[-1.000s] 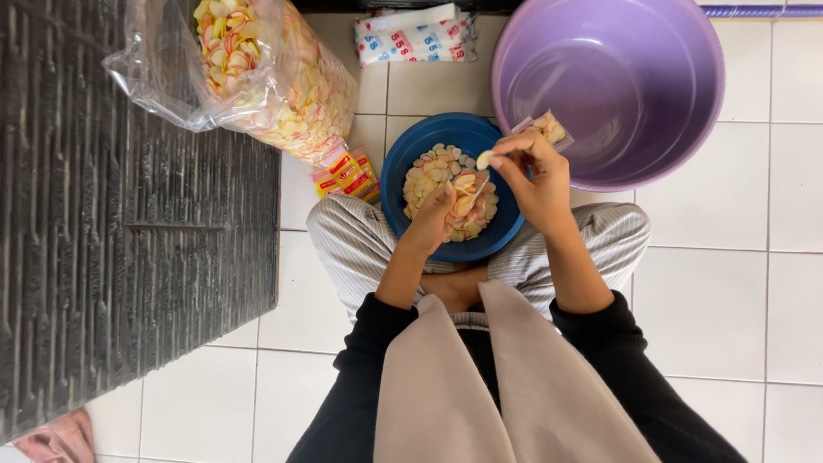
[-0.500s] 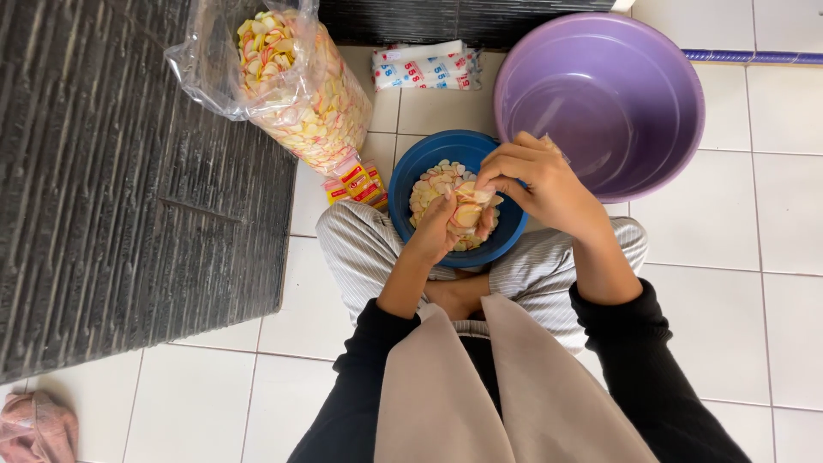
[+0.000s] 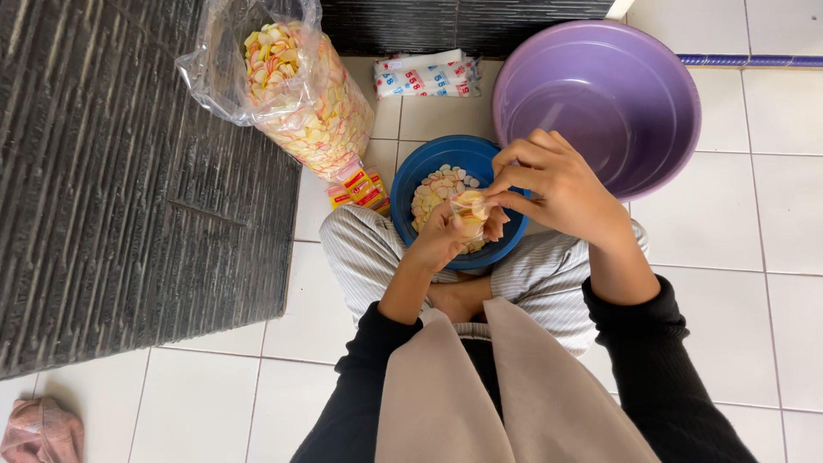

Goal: Fill small plastic bags with crackers from a bowl

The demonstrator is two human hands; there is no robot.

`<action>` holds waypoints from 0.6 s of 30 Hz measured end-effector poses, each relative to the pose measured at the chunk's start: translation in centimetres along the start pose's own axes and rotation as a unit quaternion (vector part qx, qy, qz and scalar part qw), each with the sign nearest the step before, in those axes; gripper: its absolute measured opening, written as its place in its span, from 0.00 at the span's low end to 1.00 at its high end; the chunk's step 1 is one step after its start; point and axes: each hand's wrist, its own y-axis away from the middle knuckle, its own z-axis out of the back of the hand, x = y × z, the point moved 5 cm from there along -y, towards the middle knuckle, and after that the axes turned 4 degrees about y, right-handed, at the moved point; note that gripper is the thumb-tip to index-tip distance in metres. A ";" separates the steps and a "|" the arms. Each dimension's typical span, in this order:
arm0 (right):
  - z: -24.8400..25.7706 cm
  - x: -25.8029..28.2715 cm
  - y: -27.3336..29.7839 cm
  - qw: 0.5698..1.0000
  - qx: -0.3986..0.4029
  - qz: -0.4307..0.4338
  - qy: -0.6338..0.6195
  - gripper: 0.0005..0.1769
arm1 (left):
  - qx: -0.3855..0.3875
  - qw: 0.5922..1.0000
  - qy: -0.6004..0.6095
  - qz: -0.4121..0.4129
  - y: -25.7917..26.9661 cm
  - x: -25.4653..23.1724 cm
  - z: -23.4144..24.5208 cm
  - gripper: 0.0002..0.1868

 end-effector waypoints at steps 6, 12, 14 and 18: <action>0.3 1.0 -0.3 0.999 -0.015 0.005 -0.041 0.11 | 0.011 0.990 -0.134 -0.041 -0.8 -5.1 -4.9 0.27; 0.6 1.5 -0.9 0.998 -0.044 0.023 -0.026 0.04 | -0.024 0.978 -0.198 -0.067 -0.9 -3.4 -2.0 0.15; 0.4 1.4 -0.8 0.999 -0.043 0.022 -0.025 0.04 | -0.045 0.966 -0.245 -0.074 -0.4 -3.0 -1.3 0.15; -0.6 0.7 -0.5 0.999 -0.025 0.027 -0.040 0.04 | -0.063 0.946 -0.307 -0.079 -0.2 -5.3 -4.4 0.14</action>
